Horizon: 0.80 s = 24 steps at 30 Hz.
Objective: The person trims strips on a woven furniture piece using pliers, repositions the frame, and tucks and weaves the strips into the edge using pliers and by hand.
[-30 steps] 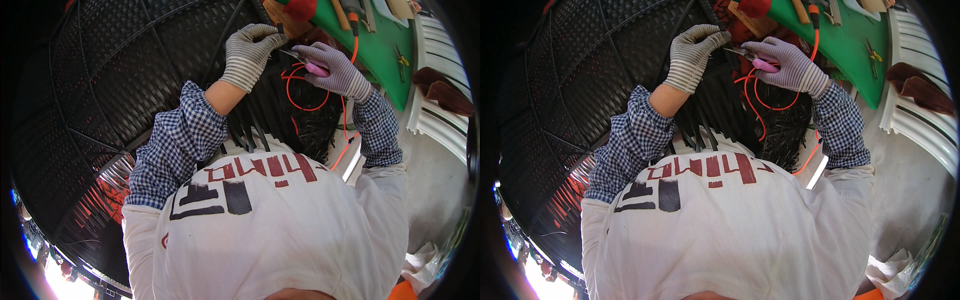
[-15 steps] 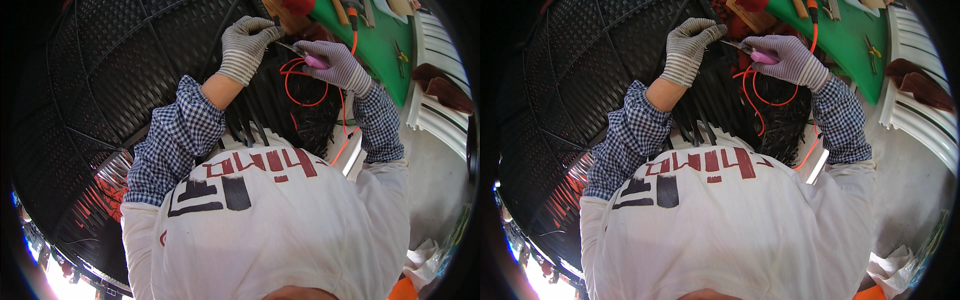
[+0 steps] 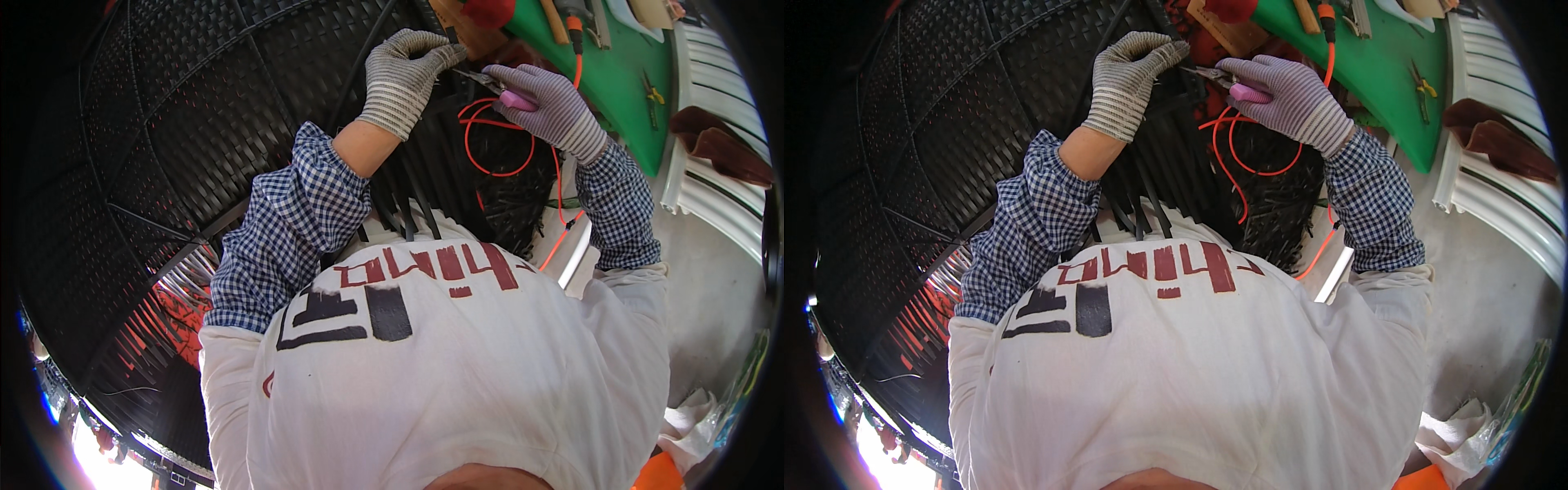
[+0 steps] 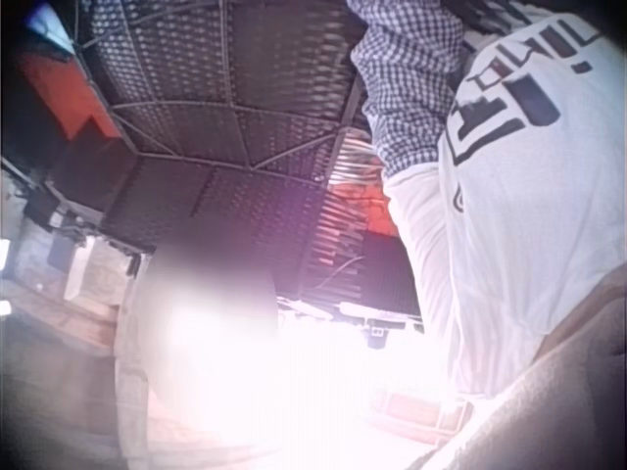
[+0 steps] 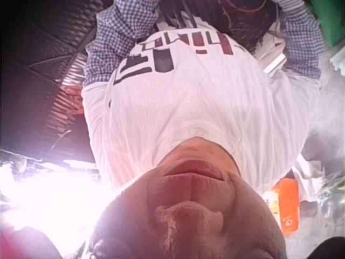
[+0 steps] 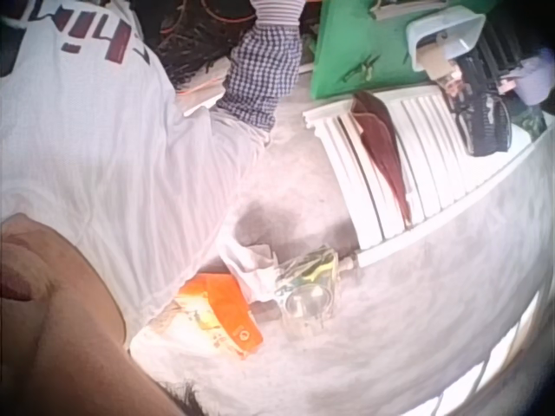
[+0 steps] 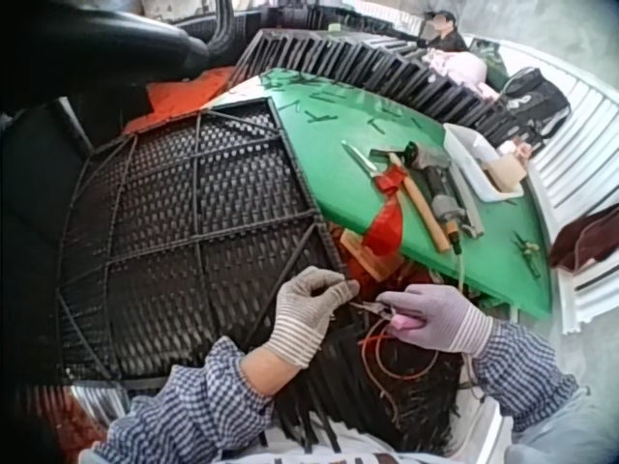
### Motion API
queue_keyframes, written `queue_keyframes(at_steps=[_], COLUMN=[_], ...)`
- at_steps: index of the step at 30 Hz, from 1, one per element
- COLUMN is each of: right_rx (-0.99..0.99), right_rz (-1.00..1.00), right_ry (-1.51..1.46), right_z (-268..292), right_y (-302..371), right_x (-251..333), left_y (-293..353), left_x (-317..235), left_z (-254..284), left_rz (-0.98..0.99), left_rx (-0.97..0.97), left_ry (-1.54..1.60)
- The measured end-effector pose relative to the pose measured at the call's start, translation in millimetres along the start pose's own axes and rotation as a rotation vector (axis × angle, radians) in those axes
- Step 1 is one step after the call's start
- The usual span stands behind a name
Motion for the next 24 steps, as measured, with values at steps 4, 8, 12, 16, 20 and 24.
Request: queue_keyframes(at_steps=[4, 8, 12, 16, 20, 24], right_rx=[0.038, -0.004, -0.04, -0.43, -0.812, -0.765], right_rz=[-0.014, -0.006, 0.013, -0.143, -0.363, -0.81], right_ry=[-0.007, -0.08, -0.061, 0.07, 0.349, 0.565], right_z=[-4, -7, 8, 59, 78, 76], right_y=[-7, -8, -15, 0, 63, 129], right_x=[-1, -12, -7, -2, -102, -217], left_y=[-1, -3, -10, 2, 7, 7], left_x=[-1, -7, -12, -21, 1, 13], left_z=[1, 3, 3, 9, 11, 7], left_rz=[-0.002, 0.043, 0.091, 0.008, 0.074, 0.034], left_rx=[0.0, -0.063, -0.117, -0.097, -0.061, -0.027], left_ry=[0.024, 0.094, 0.139, 0.182, 0.232, 0.285])
Point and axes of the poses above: each hand's wrist, its own y-axis away from the middle knuckle, its own z-axis out of the back of the hand, x = y × z, the point moved 5 cm from there along -y, towards the middle knuckle, and after that the axes turned 2 degrees about y, right-handed, at the moved point
